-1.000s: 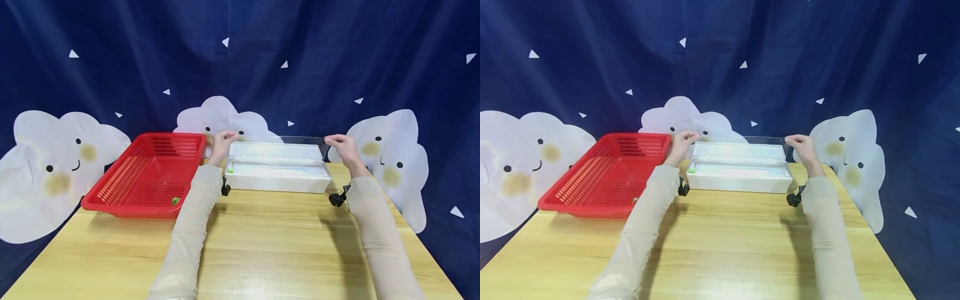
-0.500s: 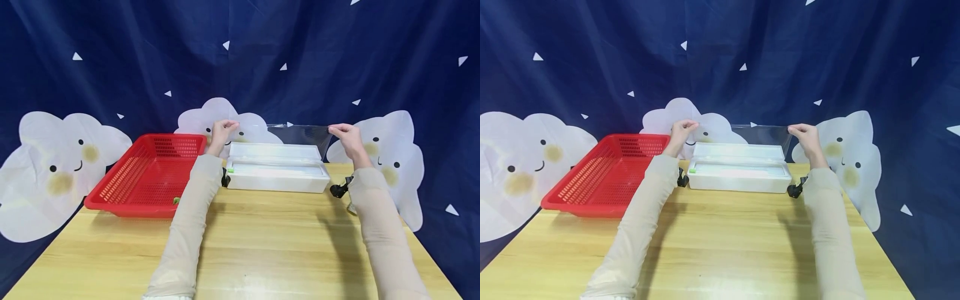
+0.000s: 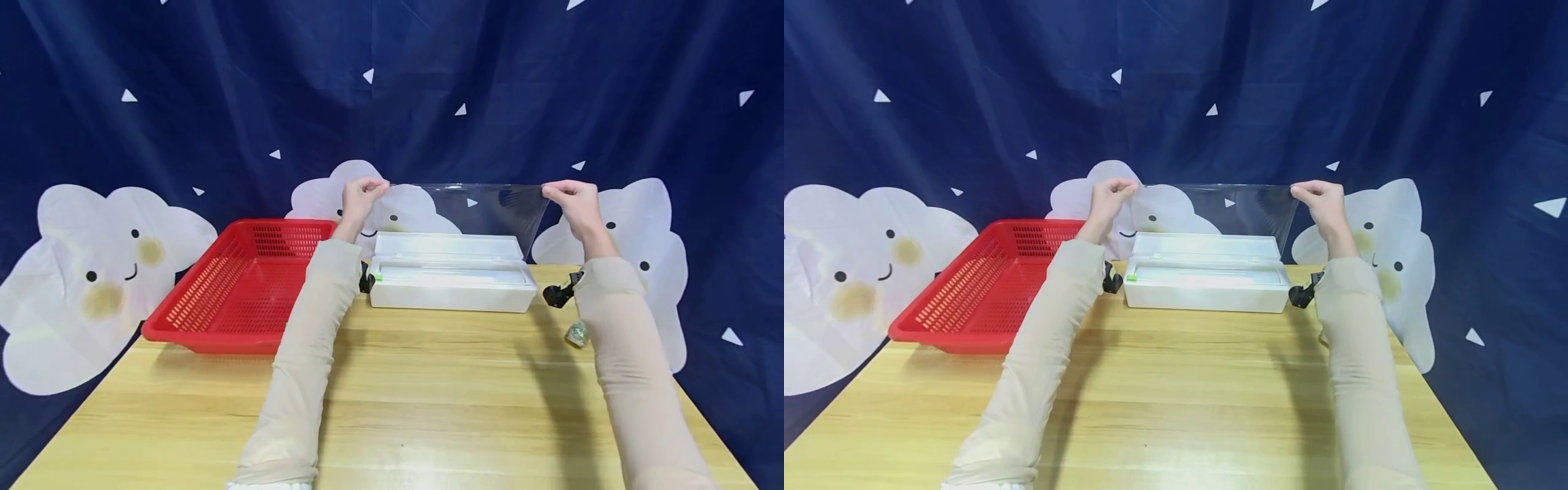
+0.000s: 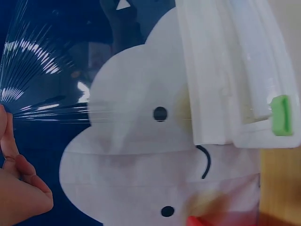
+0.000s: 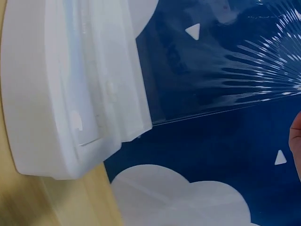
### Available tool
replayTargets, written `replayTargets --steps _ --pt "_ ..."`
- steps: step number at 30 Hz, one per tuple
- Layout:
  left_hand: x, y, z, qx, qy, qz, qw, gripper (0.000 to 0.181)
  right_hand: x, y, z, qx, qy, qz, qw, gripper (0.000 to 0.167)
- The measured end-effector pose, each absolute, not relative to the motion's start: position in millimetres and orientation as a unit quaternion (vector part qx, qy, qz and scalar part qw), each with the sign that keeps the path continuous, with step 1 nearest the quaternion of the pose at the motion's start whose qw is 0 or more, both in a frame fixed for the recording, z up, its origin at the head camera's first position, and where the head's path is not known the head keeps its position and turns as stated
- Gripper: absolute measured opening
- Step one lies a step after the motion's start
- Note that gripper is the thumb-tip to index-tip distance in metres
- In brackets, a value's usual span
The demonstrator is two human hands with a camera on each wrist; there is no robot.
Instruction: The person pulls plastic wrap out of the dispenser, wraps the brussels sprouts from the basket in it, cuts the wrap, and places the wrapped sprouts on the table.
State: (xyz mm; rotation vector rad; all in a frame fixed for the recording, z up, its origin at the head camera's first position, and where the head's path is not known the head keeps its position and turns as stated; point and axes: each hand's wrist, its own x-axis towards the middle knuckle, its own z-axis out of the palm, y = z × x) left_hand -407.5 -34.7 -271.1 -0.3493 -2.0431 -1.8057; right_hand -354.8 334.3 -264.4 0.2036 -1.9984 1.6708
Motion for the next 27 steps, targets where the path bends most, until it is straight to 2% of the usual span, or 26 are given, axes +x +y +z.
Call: replayTargets --steps 9,14,20,27 --pt "-405.5 -31.8 -247.9 -0.132 -0.735 -0.634 0.203 0.019 -350.9 338.5 -240.5 0.079 -0.741 0.605 0.28 0.028" --pt "-400.9 -32.2 -233.5 -0.125 -0.746 -0.619 0.212 0.016 -351.1 338.4 -227.2 0.081 -0.734 0.614 0.277 0.022" --pt "-398.8 -30.0 -218.9 -0.137 -0.746 -0.614 0.217 0.016 -347.6 341.8 -215.3 0.098 -0.708 0.64 0.282 0.006" --pt "-398.9 -28.7 -205.3 -0.138 -0.761 -0.586 0.241 0.016 -344.8 345.7 -199.4 0.091 -0.736 0.608 0.284 0.007"
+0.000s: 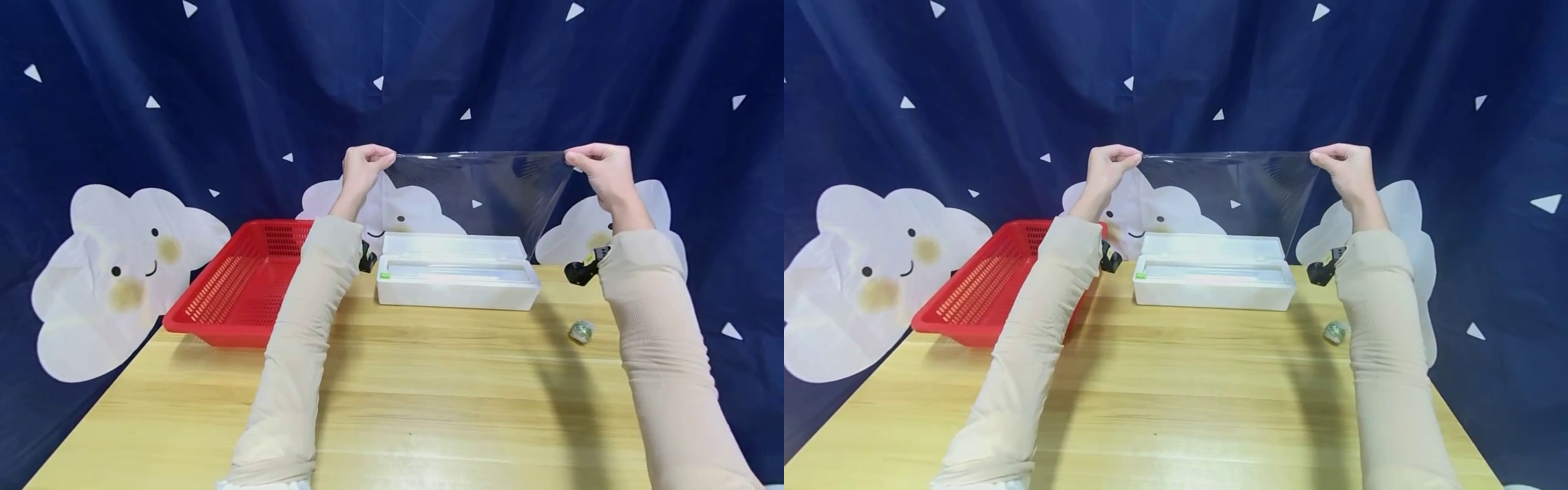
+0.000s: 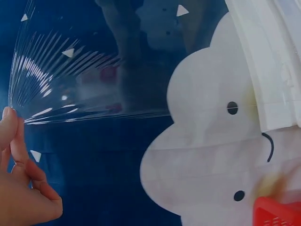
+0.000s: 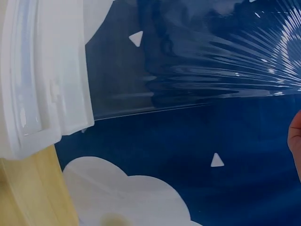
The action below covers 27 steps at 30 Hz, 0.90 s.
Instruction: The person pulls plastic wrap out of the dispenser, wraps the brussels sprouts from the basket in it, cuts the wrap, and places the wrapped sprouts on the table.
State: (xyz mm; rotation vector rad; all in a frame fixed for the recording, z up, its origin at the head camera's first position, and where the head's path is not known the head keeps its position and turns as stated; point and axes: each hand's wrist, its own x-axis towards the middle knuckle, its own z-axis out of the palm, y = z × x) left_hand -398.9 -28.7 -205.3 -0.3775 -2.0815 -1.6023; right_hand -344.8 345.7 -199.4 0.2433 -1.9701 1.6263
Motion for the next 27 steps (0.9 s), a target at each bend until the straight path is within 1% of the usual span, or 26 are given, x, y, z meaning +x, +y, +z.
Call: replayTargets --steps 2,7,14,19,23,27 --pt "-398.0 -28.5 -200.9 -0.137 -0.764 -0.581 0.244 0.016 -344.9 346.0 -195.8 0.095 -0.733 0.61 0.285 0.009" --pt "-394.4 -28.1 -188.3 -0.144 -0.766 -0.574 0.25 0.016 -343.6 346.8 -184.7 0.113 -0.707 0.636 0.289 0.019" --pt "-389.5 -28.9 -168.3 -0.167 -0.748 -0.586 0.261 0.016 -339.2 346.4 -166.2 0.128 -0.67 0.67 0.292 0.017" --pt "-382.7 -29.3 -158.5 -0.182 -0.727 -0.611 0.256 0.017 -334.4 343.6 -156.8 0.147 -0.649 0.683 0.301 0.017" --pt "-371.2 -31.1 -159.1 -0.202 -0.71 -0.633 0.236 0.017 -322.4 342.4 -156.7 0.164 -0.642 0.686 0.301 0.017" --pt "-348.6 -38.1 -169.6 -0.248 -0.716 -0.613 0.223 0.017 -297.2 347.1 -167.8 0.2 -0.662 0.656 0.302 0.018"
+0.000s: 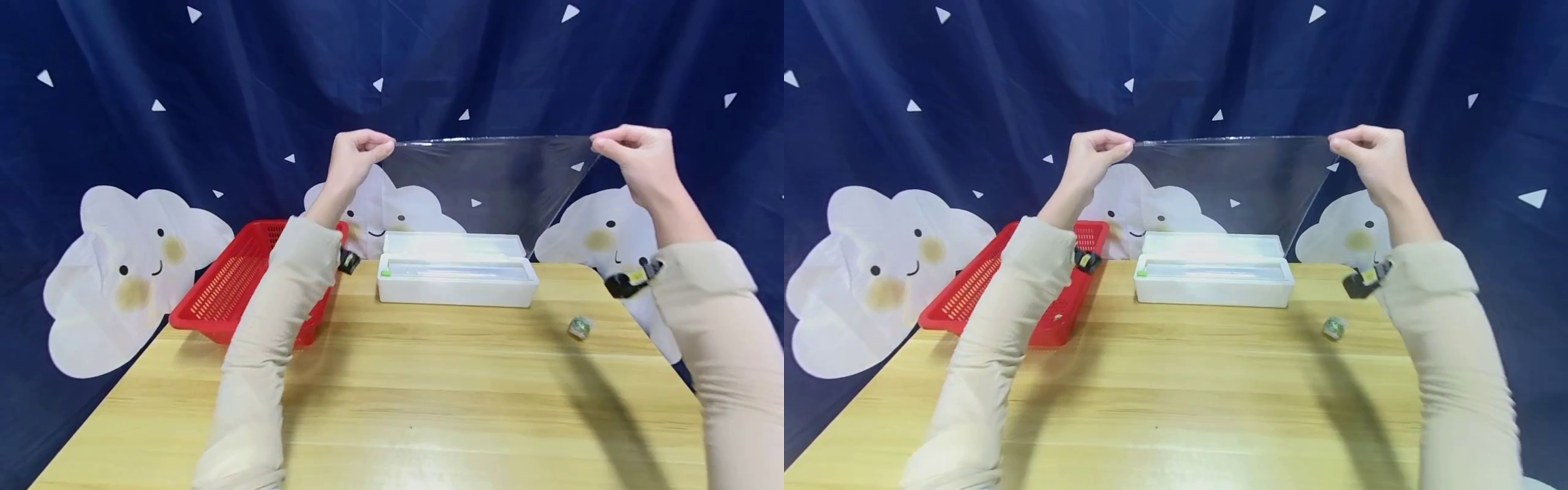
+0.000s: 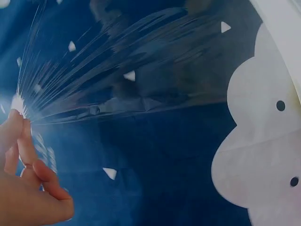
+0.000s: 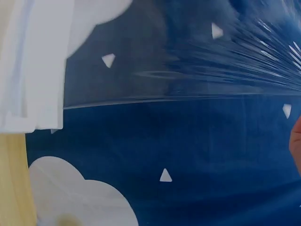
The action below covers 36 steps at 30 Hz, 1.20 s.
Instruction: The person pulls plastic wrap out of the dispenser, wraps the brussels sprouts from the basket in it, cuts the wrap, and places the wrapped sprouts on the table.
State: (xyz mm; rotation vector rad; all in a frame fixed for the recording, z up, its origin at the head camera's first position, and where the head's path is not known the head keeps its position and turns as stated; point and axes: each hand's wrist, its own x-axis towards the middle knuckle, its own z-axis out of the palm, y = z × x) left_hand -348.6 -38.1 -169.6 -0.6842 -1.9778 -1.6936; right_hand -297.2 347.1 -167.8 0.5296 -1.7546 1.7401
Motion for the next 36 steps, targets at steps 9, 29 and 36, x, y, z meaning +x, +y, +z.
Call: replayTargets --steps 9,29,36 --pt "-260.5 -74.7 -226.8 -0.336 -0.773 -0.504 0.188 0.011 -206.3 358.2 -226.1 0.372 -0.741 0.495 0.26 0.016" --pt "-152.4 -109.9 -395.7 -0.498 -0.787 -0.347 0.115 0.01 -117.4 339.0 -361.6 0.524 -0.809 0.255 0.076 0.023" --pt "-152.8 -114.4 -427.8 -0.481 -0.836 -0.261 0.037 0.008 -116.8 330.5 -407.4 0.511 -0.832 0.199 0.086 0.03"
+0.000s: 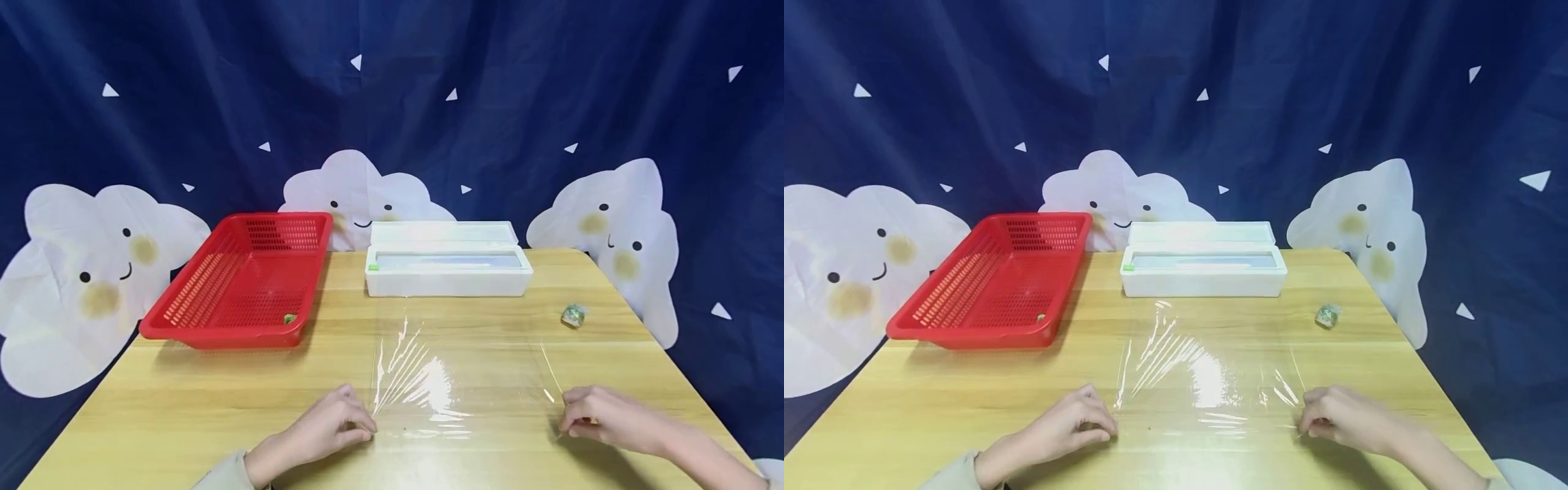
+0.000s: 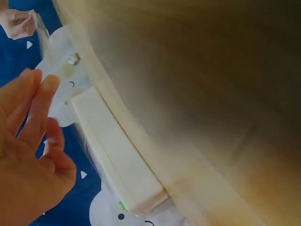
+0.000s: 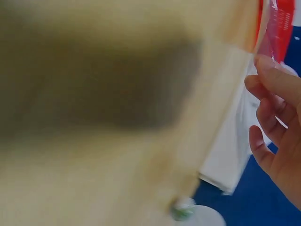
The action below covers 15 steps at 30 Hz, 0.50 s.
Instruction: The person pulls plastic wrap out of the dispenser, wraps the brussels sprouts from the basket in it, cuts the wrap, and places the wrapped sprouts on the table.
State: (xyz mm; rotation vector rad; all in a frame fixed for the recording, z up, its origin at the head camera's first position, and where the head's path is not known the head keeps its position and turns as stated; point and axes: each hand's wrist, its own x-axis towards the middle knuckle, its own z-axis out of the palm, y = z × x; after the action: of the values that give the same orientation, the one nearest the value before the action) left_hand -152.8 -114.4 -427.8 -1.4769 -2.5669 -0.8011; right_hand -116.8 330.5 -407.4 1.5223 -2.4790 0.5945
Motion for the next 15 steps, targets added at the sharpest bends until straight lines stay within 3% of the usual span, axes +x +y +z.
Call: replayTargets --steps 6,11,15 --pt "-148.1 -122.3 -426.4 -0.471 -0.858 -0.199 -0.056 0.023 -110.8 337.6 -429.9 0.484 -0.854 0.188 0.012 0.018" --pt "-146.6 -129.3 -424.2 -0.488 -0.851 -0.16 -0.11 0.04 -106.7 344.1 -431.3 0.441 -0.872 0.201 -0.069 0.028" --pt "-146.2 -134.0 -423.2 -0.505 -0.842 -0.143 -0.124 0.051 -104.5 347.3 -429.5 0.426 -0.875 0.215 -0.08 0.035"
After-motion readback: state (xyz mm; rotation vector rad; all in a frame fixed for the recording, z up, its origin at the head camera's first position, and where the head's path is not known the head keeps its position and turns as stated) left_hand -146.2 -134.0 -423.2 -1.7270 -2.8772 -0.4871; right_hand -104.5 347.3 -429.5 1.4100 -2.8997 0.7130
